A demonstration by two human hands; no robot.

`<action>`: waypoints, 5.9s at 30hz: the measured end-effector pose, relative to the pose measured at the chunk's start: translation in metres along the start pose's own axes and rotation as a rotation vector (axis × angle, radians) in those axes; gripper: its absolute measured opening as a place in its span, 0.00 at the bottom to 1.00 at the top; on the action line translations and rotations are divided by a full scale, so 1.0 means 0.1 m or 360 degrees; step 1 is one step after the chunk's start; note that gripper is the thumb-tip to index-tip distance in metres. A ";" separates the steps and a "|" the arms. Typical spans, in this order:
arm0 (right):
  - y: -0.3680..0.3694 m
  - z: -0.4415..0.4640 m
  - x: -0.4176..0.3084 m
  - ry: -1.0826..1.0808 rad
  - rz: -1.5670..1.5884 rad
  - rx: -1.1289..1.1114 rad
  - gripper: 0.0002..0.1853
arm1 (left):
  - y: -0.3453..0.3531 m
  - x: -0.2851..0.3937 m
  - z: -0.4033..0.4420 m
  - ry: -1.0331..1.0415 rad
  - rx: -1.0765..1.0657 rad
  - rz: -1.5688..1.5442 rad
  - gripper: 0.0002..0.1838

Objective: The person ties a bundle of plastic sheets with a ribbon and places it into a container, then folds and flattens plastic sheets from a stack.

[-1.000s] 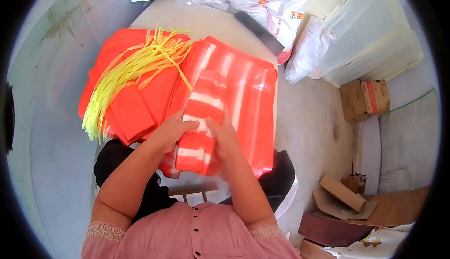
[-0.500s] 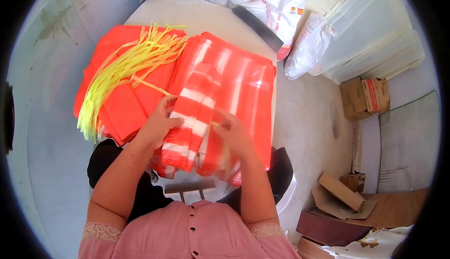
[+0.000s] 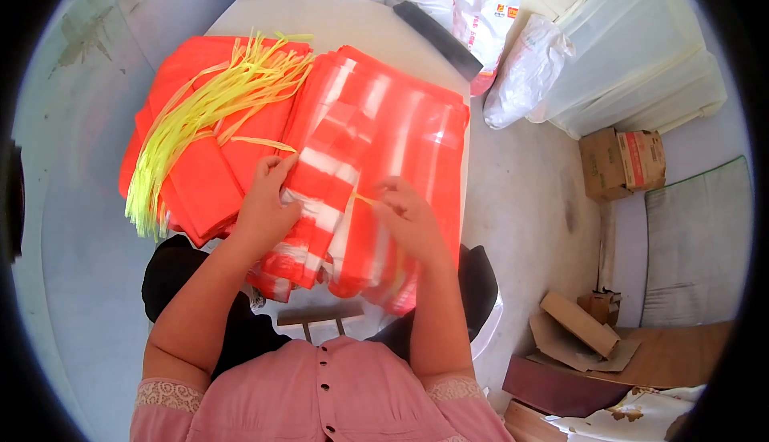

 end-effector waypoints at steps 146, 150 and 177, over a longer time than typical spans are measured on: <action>0.95 0.49 -0.44 -0.0034 0.0130 0.0095 0.08 | -0.20 0.14 0.16 0.0665 0.0039 0.0296 0.07; 0.96 0.50 -0.34 0.0110 0.0430 0.0010 0.08 | -0.22 0.04 0.23 0.0314 0.0043 -0.0059 0.07; 0.92 0.44 -0.38 0.0140 0.0450 -0.0098 0.11 | -0.12 -0.19 0.28 -0.0019 -0.0085 -0.0414 0.07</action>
Point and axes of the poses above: each hand's wrist, its own z-axis towards the middle knuckle, its own y-axis out of the palm, x = y × z, the point moved 7 cm from there along z, towards the middle knuckle, and after that the axes turned 11 degrees about -z, right-handed, at the moved point
